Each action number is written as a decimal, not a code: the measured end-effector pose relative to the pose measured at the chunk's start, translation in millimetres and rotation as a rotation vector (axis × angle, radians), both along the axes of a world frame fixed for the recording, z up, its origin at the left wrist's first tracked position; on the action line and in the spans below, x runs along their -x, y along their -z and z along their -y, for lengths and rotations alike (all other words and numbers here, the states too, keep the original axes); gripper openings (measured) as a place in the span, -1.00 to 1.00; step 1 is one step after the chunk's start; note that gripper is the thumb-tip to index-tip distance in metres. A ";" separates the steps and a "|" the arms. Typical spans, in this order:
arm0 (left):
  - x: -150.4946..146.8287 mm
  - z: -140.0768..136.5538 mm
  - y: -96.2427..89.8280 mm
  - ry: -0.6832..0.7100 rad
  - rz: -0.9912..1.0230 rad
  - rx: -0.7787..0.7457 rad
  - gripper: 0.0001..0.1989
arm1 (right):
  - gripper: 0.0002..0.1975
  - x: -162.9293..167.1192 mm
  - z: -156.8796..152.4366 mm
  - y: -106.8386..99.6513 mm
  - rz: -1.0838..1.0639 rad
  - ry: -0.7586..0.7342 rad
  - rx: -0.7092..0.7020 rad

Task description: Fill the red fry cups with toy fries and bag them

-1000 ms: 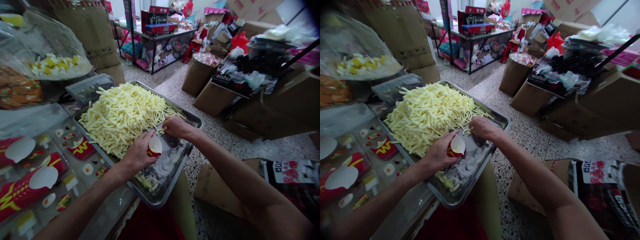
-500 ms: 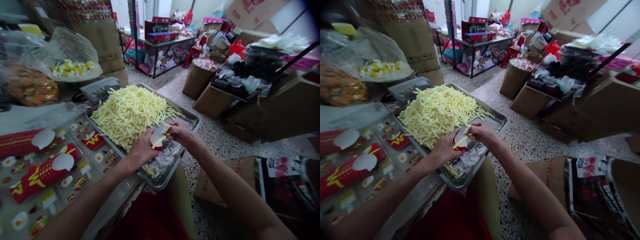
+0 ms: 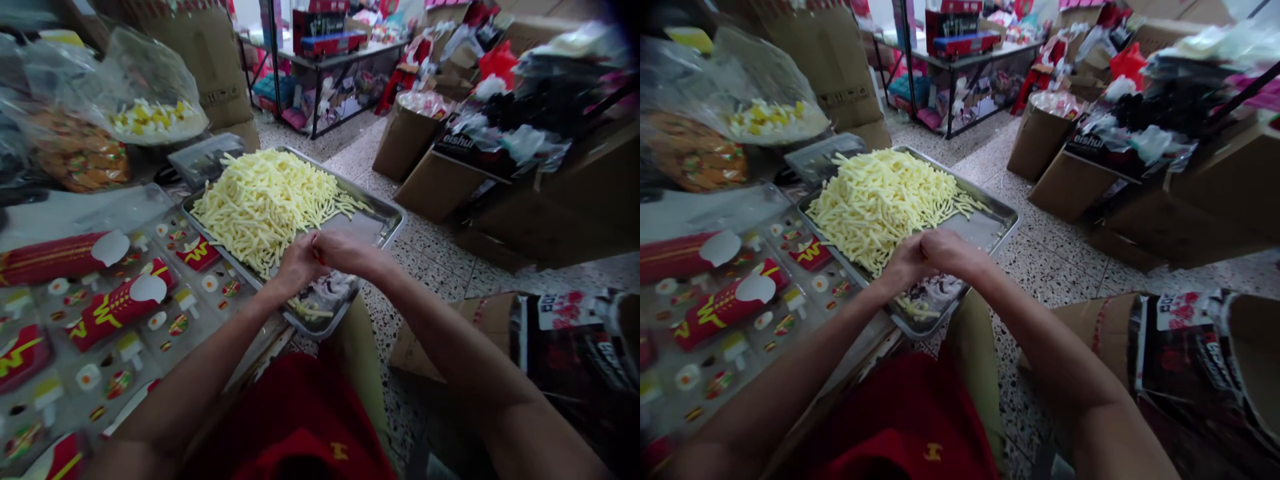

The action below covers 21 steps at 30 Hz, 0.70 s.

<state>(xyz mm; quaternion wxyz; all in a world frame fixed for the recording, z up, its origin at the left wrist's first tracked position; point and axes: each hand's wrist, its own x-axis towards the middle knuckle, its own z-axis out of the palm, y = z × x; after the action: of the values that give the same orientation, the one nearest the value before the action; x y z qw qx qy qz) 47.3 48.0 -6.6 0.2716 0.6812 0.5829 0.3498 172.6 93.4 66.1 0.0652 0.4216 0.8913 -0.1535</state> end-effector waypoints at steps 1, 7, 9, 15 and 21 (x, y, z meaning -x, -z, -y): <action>2.7 -3.1 1.0 0.001 -0.012 -0.049 -0.38 | -0.80 2.0 -2.5 -2.4 -0.028 -0.020 0.031; 15.2 -1.6 0.0 0.045 -0.013 -0.254 -0.25 | -0.85 2.0 7.2 9.9 -0.371 0.262 -0.136; 18.2 4.7 0.8 0.082 0.024 -0.274 -0.22 | -0.85 -0.5 18.4 14.9 -0.433 0.260 -0.126; 23.9 18.5 8.9 0.146 0.149 -0.262 -0.17 | -0.77 -21.6 38.8 13.9 -0.787 0.236 0.183; 33.5 25.5 6.5 0.086 0.118 -0.111 -0.14 | -0.85 -48.7 65.5 12.7 -0.561 0.212 -0.104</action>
<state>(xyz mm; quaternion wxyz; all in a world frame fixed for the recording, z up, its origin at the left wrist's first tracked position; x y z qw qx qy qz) 13.8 22.5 -13.1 0.2819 0.6977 0.5159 0.4094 221.3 27.9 53.3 -0.2216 0.4560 0.8323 -0.2241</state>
